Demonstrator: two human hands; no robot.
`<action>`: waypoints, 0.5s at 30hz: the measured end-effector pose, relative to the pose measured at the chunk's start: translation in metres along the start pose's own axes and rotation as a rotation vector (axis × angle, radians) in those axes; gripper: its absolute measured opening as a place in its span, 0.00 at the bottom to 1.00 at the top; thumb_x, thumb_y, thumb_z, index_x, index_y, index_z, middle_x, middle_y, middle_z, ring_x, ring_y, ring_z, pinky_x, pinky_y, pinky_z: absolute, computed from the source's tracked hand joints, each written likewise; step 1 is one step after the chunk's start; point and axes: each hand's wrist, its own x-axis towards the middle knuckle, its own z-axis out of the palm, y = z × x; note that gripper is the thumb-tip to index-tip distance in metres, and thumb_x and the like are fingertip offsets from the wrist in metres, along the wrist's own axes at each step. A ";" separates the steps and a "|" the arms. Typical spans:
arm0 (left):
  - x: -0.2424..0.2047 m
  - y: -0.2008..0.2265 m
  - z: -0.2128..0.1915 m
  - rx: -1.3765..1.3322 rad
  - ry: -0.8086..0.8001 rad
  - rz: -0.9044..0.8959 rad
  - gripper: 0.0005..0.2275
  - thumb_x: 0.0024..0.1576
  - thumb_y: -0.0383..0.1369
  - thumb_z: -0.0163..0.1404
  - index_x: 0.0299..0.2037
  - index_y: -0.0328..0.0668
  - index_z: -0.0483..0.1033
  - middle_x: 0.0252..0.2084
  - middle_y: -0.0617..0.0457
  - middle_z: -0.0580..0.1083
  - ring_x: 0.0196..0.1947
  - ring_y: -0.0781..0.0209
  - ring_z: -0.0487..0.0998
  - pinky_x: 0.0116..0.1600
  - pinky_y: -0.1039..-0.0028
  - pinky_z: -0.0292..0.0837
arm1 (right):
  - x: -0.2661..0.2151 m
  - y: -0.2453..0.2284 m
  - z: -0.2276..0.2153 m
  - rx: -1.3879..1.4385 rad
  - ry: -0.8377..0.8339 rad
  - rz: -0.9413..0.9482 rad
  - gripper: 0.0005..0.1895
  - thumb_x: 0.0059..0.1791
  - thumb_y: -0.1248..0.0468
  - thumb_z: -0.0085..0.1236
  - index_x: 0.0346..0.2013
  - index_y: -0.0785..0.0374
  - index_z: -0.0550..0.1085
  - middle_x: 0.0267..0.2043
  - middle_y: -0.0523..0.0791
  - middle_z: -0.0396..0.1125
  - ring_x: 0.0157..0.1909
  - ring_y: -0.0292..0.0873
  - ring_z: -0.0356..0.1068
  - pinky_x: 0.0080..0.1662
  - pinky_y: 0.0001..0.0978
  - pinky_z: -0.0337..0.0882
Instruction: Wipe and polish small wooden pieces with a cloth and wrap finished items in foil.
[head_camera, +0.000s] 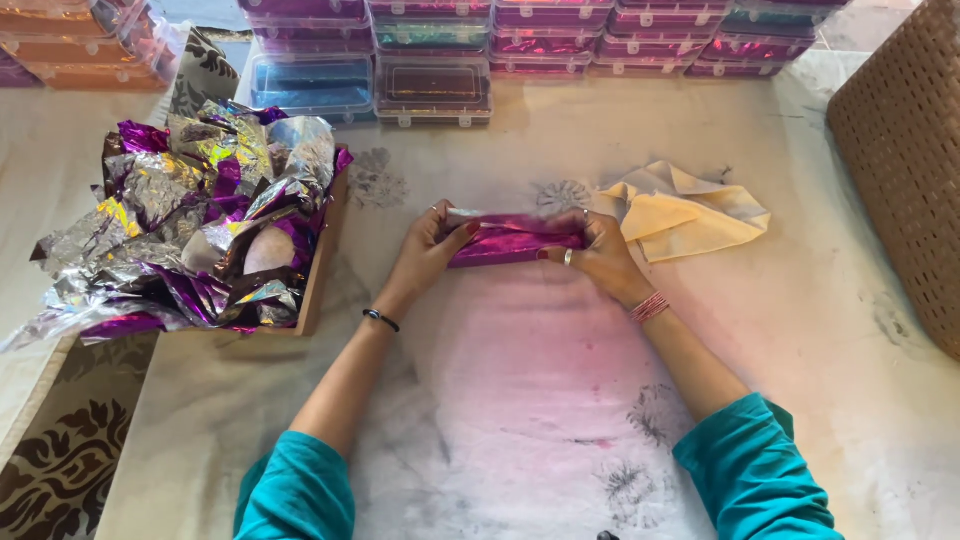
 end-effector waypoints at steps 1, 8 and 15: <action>-0.001 0.002 0.001 -0.001 0.000 -0.002 0.05 0.67 0.28 0.54 0.41 0.38 0.70 0.36 0.63 0.73 0.37 0.79 0.69 0.41 0.85 0.66 | -0.001 -0.002 0.001 0.000 0.000 0.002 0.17 0.45 0.77 0.67 0.47 0.68 0.76 0.48 0.48 0.72 0.49 0.36 0.72 0.55 0.31 0.75; 0.001 0.008 0.000 -0.191 -0.032 -0.008 0.05 0.66 0.24 0.51 0.38 0.39 0.67 0.36 0.62 0.72 0.37 0.78 0.69 0.43 0.84 0.66 | -0.002 -0.012 -0.001 0.095 -0.036 -0.133 0.14 0.44 0.80 0.59 0.42 0.66 0.78 0.57 0.49 0.73 0.56 0.37 0.73 0.59 0.30 0.73; -0.006 0.060 0.012 -0.122 -0.092 -0.106 0.11 0.66 0.26 0.47 0.58 0.36 0.72 0.47 0.56 0.78 0.46 0.74 0.77 0.53 0.83 0.73 | -0.002 -0.012 0.000 0.139 0.019 -0.094 0.05 0.48 0.75 0.63 0.38 0.68 0.77 0.53 0.51 0.75 0.53 0.37 0.74 0.57 0.30 0.75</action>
